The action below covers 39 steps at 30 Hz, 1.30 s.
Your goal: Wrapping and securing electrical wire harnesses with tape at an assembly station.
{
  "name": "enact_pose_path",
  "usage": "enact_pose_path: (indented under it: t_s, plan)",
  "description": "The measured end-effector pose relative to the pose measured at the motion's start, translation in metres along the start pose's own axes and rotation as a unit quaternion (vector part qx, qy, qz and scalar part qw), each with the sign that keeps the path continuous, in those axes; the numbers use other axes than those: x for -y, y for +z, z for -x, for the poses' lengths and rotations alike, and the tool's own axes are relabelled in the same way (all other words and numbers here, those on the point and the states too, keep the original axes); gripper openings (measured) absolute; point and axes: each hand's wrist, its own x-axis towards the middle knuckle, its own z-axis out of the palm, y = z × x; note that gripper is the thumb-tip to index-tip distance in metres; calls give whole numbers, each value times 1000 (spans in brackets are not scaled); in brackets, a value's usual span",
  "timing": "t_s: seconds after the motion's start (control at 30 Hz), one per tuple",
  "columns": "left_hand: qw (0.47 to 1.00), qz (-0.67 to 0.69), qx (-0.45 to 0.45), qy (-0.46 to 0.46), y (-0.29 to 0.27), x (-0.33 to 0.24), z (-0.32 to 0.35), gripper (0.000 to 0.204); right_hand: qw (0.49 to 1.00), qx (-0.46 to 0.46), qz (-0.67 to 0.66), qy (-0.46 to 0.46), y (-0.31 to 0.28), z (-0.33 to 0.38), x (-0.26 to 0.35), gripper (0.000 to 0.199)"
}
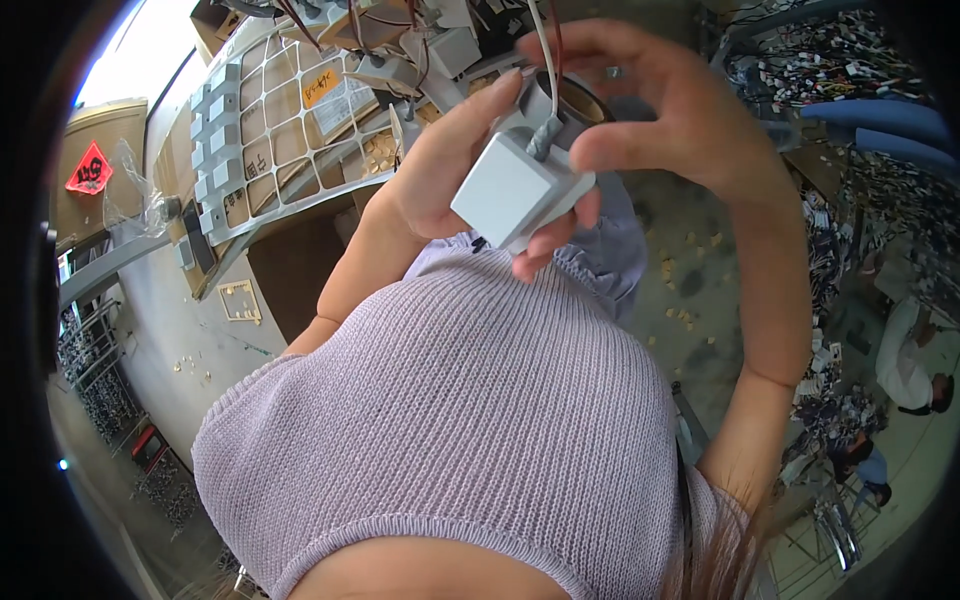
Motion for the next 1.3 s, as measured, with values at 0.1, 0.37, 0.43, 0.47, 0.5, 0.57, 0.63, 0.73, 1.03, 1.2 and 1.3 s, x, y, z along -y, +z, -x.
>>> enact_pose_path:
  t_s: [0.1,0.37,0.43,0.47,0.5,0.57,0.63,0.73,1.03,1.2,1.3]
  plan:
    - [965,161,193,-71,-3,-4,-4,67,996,67,-17,-56,0,-10,-9,53]
    - [940,-259,-85,207,-6,6,-1,47,991,-3,-95,99,-4,14,9,51]
    - [824,-439,-200,297,-13,12,-2,41,980,-80,-165,75,16,22,15,48]
    - [823,-441,-200,296,-11,12,-2,41,970,-91,-204,93,21,22,21,45]
    - [850,-416,-199,256,-7,11,-1,39,970,-91,-205,92,24,19,17,45]
    - [913,-342,-180,130,-2,7,4,37,973,-222,64,21,30,12,4,45]
    - [966,-222,-100,90,8,3,2,39,977,-208,50,-8,22,-2,3,50]
    - [994,30,100,-6,3,-1,3,43,990,-120,-59,36,11,-14,12,61]
    - [976,152,157,-24,-4,3,6,45,986,152,1,-74,-19,-22,-8,61]
    - [987,53,153,-16,-13,-6,9,50,987,102,16,-124,-14,-19,-20,48]
    - [993,-70,4,90,-4,-3,12,44,990,64,51,-119,-11,-14,-20,46]
